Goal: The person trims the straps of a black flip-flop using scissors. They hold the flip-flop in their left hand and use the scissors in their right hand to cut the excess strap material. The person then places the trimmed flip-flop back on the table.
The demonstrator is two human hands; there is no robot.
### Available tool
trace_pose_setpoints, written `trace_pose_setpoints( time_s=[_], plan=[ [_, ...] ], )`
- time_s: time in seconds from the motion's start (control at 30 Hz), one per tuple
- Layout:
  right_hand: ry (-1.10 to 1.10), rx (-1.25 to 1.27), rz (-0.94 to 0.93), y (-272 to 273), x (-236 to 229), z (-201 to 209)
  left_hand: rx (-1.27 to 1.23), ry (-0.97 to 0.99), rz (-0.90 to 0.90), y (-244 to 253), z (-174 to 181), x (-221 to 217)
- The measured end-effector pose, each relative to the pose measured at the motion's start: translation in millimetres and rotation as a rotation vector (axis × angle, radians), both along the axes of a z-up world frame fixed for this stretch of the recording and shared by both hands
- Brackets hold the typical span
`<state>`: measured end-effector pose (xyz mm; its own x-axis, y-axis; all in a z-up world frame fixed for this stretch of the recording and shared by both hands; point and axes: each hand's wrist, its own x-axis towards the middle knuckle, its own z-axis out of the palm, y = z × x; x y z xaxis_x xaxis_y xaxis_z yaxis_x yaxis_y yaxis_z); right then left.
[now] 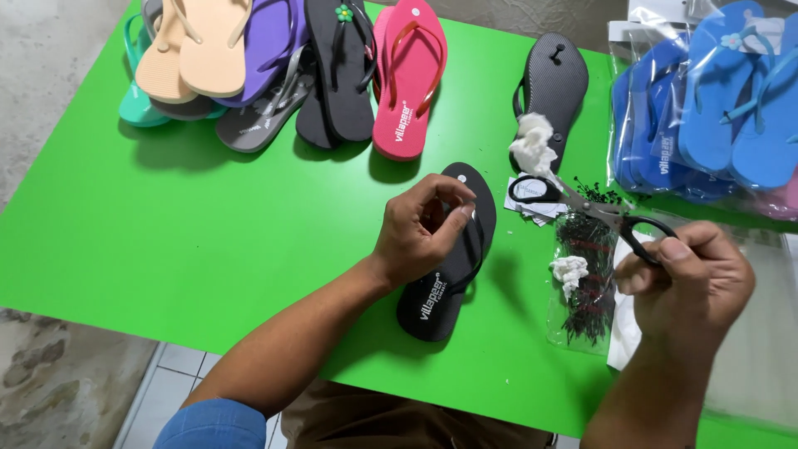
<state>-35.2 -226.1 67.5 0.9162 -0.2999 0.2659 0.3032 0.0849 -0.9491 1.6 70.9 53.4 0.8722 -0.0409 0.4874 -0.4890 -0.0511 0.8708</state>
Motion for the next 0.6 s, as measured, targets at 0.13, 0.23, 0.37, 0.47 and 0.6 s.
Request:
trace_pose_setpoints(
  time_s=[0.13, 0.23, 0.37, 0.47, 0.6],
  plan=[
    [-0.036, -0.009, -0.008, 9.2, 3.6, 0.1, 0.033, -0.047, 0.044, -7.2, -5.8, -5.1],
    [-0.053, 0.013, -0.108, 9.1, 4.5, 2.0, 0.036, -0.061, 0.045, -8.8, -8.7, -4.6],
    [-0.061, 0.158, 0.002, 7.0, 7.8, 7.1, 0.073, -0.021, -0.002, -12.1, -2.4, -8.9],
    [-0.086, 0.203, 0.201, 13.5, 9.0, 11.6, 0.073, 0.084, -0.162, -15.0, 3.0, -13.1],
    [-0.01, 0.275, 0.46, 22.4, 10.3, 11.5, -0.043, 0.245, -0.484, -16.6, 2.2, -13.5]
  ],
)
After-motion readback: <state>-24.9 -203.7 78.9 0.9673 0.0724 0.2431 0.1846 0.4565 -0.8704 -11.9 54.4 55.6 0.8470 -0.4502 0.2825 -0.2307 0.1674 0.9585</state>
